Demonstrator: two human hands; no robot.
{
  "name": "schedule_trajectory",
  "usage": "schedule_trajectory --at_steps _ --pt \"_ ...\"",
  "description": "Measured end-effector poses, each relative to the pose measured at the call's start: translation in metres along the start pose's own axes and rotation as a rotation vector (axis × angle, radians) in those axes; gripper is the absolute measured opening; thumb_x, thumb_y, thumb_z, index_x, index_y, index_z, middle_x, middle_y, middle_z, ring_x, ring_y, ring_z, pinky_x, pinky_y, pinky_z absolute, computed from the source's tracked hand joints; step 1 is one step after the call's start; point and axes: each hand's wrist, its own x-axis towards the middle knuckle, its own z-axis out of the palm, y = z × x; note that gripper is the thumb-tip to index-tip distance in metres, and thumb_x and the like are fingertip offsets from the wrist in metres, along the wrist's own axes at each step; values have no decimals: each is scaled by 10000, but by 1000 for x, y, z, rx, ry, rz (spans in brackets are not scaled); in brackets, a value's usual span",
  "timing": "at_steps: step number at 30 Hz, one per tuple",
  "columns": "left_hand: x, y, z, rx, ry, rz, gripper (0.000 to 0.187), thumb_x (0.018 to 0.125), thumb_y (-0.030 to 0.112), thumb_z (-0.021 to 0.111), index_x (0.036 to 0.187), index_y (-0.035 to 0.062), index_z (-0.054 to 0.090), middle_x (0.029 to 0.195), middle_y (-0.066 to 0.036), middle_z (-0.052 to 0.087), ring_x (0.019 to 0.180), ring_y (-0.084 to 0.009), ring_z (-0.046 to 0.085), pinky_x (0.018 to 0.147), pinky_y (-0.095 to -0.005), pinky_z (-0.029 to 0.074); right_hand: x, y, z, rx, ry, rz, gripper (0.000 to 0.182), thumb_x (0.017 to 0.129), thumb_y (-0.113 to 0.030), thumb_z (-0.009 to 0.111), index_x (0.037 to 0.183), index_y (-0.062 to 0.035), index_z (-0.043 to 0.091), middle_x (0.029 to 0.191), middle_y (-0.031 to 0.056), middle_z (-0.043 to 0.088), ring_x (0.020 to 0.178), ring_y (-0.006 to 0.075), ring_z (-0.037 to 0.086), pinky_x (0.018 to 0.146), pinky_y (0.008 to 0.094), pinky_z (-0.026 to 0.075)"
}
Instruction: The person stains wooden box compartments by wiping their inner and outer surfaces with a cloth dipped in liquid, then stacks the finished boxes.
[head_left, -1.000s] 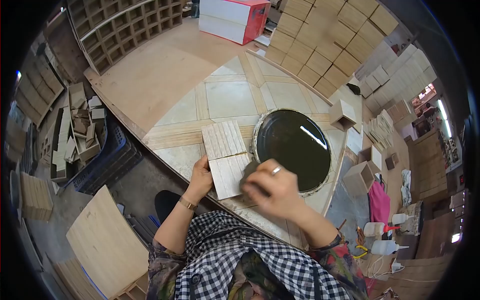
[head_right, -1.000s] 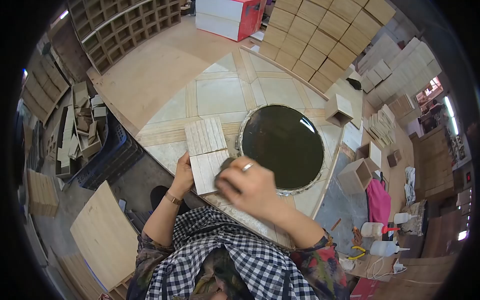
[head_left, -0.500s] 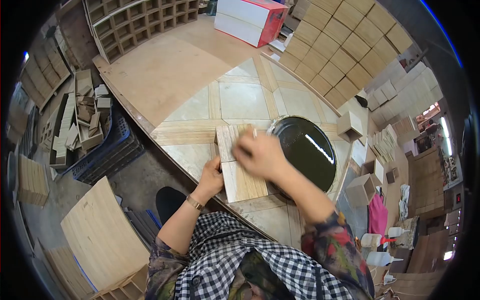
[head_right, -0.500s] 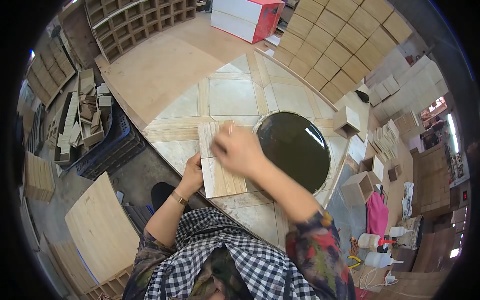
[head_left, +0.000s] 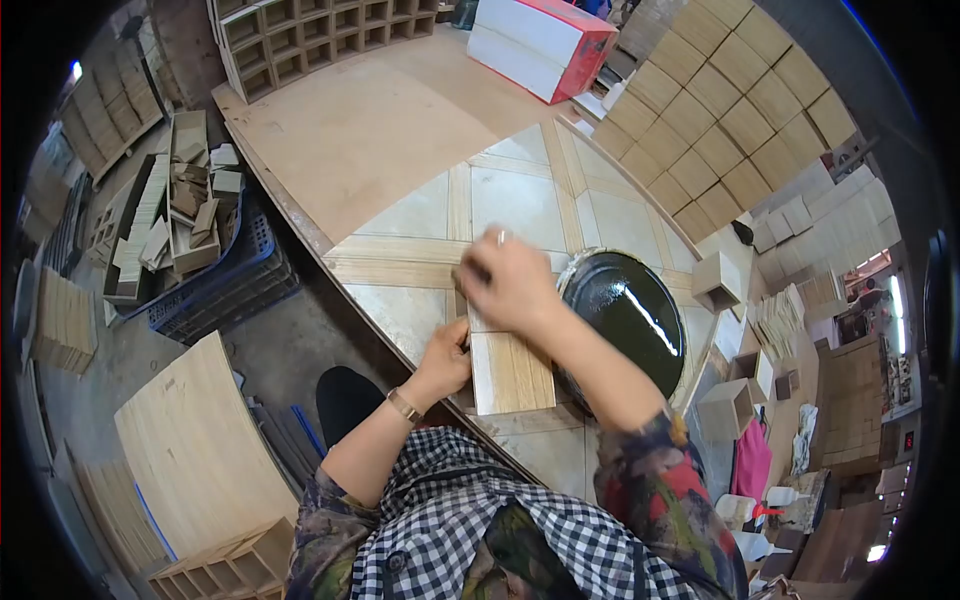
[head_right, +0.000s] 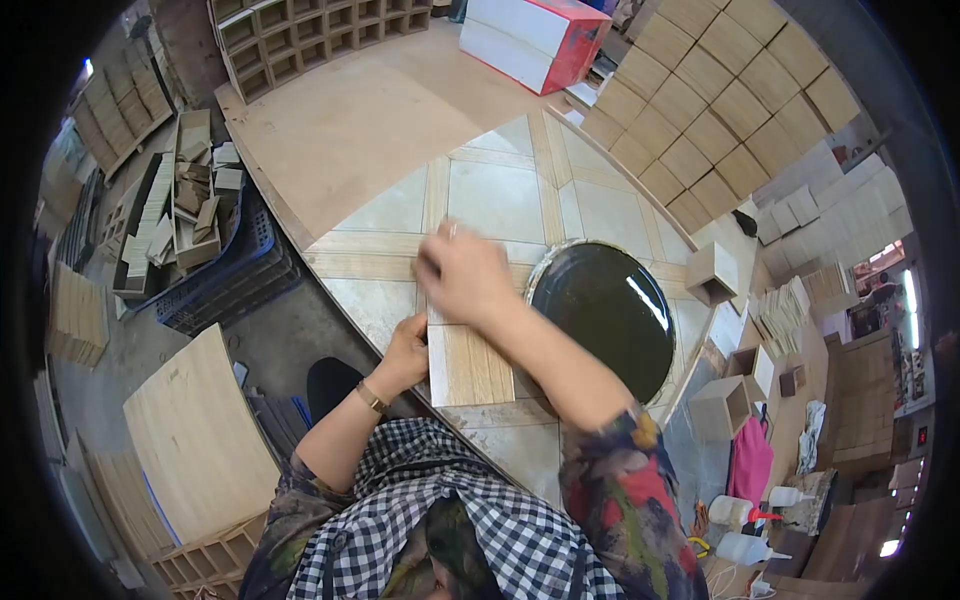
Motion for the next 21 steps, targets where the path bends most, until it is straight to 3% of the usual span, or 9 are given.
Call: schedule_trajectory --at_steps 1,2,5,9,10,13,16,18,21 --pt "2 -11 -1 38 5 2 239 792 -11 594 1030 -28 603 901 -120 674 820 -169 614 740 -294 493 -18 -15 -11 74 -79 -63 122 763 -177 687 791 -88 609 811 115 600 695 318 608 566 426 482" --pt "-2 8 -2 -58 -25 101 275 826 12 633 1099 -12 611 986 -55 679 918 -110 599 795 -285 499 -42 -28 -20 123 -116 -153 123 758 -187 693 790 -100 613 810 101 585 673 296 606 533 406 475" --pt "3 20 0 -40 -23 -62 247 823 27 651 1067 -5 628 950 -51 685 868 -101 605 749 -280 508 -93 -60 -54 198 -118 -318 171 704 -215 744 750 -127 605 752 35 540 621 194 591 464 315 455" --pt "2 23 0 -32 -24 -12 279 817 32 670 1090 5 620 962 -51 682 865 -102 604 767 -273 508 -79 -38 -58 -24 -175 -200 173 738 -210 722 724 -102 588 743 63 569 571 232 605 456 346 466" --pt "3 23 2 -33 17 108 306 793 -20 603 1099 2 601 893 -122 672 804 -136 602 736 -291 495 -63 -23 -47 -50 -110 -98 172 755 -212 708 730 -89 590 759 87 580 599 261 614 477 373 475" --pt "1 31 2 -128 -16 -18 294 810 -34 574 1101 -4 595 926 -106 679 865 -105 587 780 -286 493 2 20 -8 -54 76 63 171 794 -218 671 768 -63 603 797 139 596 674 331 623 550 448 491" --pt "1 23 1 -100 -27 -15 245 842 -16 575 1086 -9 601 961 -89 683 913 -99 584 805 -284 491 23 12 4 -26 34 96 172 800 -220 664 789 -59 606 801 145 589 686 339 619 572 456 490" --pt "1 20 -1 -46 -8 22 240 845 -6 590 1085 -12 601 977 -87 681 923 -108 592 812 -284 491 -2 -11 -1 -34 16 19 155 785 -213 673 788 -71 609 803 141 588 668 344 608 551 450 483" --pt "-3 28 0 -10 15 32 255 841 4 610 1095 -17 599 1002 -94 678 933 -129 604 819 -287 493 -70 -58 -35 91 -118 -197 137 759 -208 690 771 -103 605 766 80 558 619 265 587 504 380 462"
